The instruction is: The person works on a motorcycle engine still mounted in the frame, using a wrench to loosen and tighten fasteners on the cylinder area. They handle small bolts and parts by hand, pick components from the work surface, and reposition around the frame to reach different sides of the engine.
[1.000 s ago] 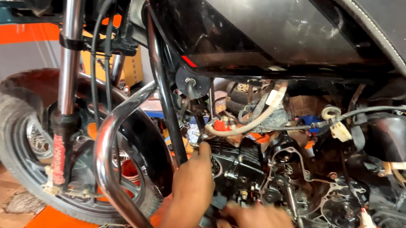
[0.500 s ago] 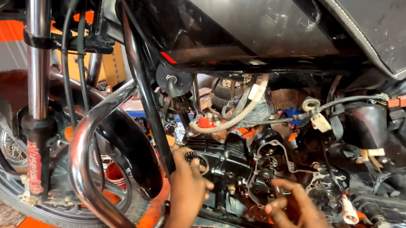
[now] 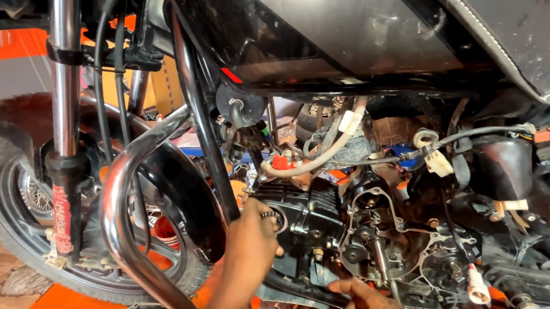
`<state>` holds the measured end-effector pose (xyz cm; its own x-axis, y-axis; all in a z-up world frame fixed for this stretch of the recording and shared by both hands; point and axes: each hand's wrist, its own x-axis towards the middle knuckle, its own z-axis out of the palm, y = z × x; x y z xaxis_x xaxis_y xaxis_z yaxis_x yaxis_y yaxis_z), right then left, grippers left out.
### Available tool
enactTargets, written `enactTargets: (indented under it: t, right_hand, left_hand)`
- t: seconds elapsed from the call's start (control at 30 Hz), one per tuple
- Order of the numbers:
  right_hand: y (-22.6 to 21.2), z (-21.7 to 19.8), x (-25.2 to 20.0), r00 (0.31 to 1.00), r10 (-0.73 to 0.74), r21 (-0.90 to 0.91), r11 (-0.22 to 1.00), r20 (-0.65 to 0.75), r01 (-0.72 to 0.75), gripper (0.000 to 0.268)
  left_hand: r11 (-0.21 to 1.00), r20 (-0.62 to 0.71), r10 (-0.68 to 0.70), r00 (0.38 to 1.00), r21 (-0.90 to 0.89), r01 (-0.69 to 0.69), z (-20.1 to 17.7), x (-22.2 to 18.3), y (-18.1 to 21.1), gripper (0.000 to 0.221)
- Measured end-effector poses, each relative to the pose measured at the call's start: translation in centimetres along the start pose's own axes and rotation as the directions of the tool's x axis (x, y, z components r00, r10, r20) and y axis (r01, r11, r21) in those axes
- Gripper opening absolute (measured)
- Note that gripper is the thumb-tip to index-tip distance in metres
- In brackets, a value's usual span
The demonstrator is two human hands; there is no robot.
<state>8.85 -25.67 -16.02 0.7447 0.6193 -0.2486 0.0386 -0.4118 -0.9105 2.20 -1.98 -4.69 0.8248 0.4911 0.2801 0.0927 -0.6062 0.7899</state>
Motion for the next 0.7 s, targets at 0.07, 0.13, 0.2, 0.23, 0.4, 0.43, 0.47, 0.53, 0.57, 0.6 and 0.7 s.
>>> enactTargets:
  t: [0.07,0.13,0.2,0.23,0.4,0.43,0.47,0.53,0.57,0.6,0.7]
  right_hand:
    - [0.0,0.1,0.0,0.995,-0.071,0.014,0.997,-0.066,0.072,0.049]
    - [0.1,0.4,-0.3,0.982,-0.136,0.021,0.99,-0.129,0.14,0.049]
    - [0.0,0.6,-0.6,0.998,-0.065,-0.219,0.974,-0.021,0.059,0.043]
    - [0.6,0.5,-0.2,0.998,-0.066,-0.22,0.974,-0.023,0.059,0.043]
    - [-2.9,0.7,-3.0,0.913,-0.13,-0.219,0.975,-0.387,0.046,0.056]
    - [-4.4,0.1,-3.9,0.91,-0.129,-0.217,0.975,-0.393,0.044,0.056]
    - [-5.8,-0.3,-4.9,0.651,-0.528,-0.54,0.816,-0.546,0.208,0.048]
    - [-6.7,-1.4,-5.4,0.263,-0.836,-0.821,0.535,-0.482,0.2,0.041]
    - [-6.3,-2.2,-5.0,0.622,-0.552,-0.552,0.804,-0.556,0.22,0.042]
    - [-5.9,-3.1,-4.6,0.879,-0.18,-0.234,0.969,-0.442,0.081,0.043]
    - [-8.5,-2.8,-4.8,0.959,-0.022,-0.105,0.994,-0.284,-0.008,0.063]
  left_hand:
    - [0.993,-0.038,-0.055,0.998,-0.106,0.05,1.1,0.1,-1.0,0.016]
    - [0.972,-0.069,-0.119,0.99,-0.212,0.102,2.1,0.3,-2.4,0.018]
    - [0.889,-0.106,0.157,0.982,0.448,-0.094,3.1,1.2,-4.1,0.019]
    - [0.889,-0.106,0.159,0.982,0.447,-0.096,3.6,1.3,-4.3,0.019]
    - [0.759,-0.016,0.288,0.957,0.614,-0.218,2.7,0.6,-2.4,0.027]
    - [0.758,-0.012,0.293,0.956,0.612,-0.224,2.4,0.4,-1.8,0.027]
    - [0.887,-0.09,0.227,0.97,0.431,-0.168,2.1,-0.1,-1.3,0.02]
    - [0.968,-0.15,0.145,0.978,0.225,-0.109,1.8,-0.6,-0.9,0.014]
    - [0.997,-0.146,0.042,0.988,0.074,-0.031,1.9,-0.6,-0.9,0.017]
    - [0.996,-0.125,-0.062,0.99,-0.079,0.052,1.9,-0.7,-0.8,0.021]
    - [0.84,-0.121,0.316,0.941,0.496,-0.218,3.0,0.3,-2.2,0.031]
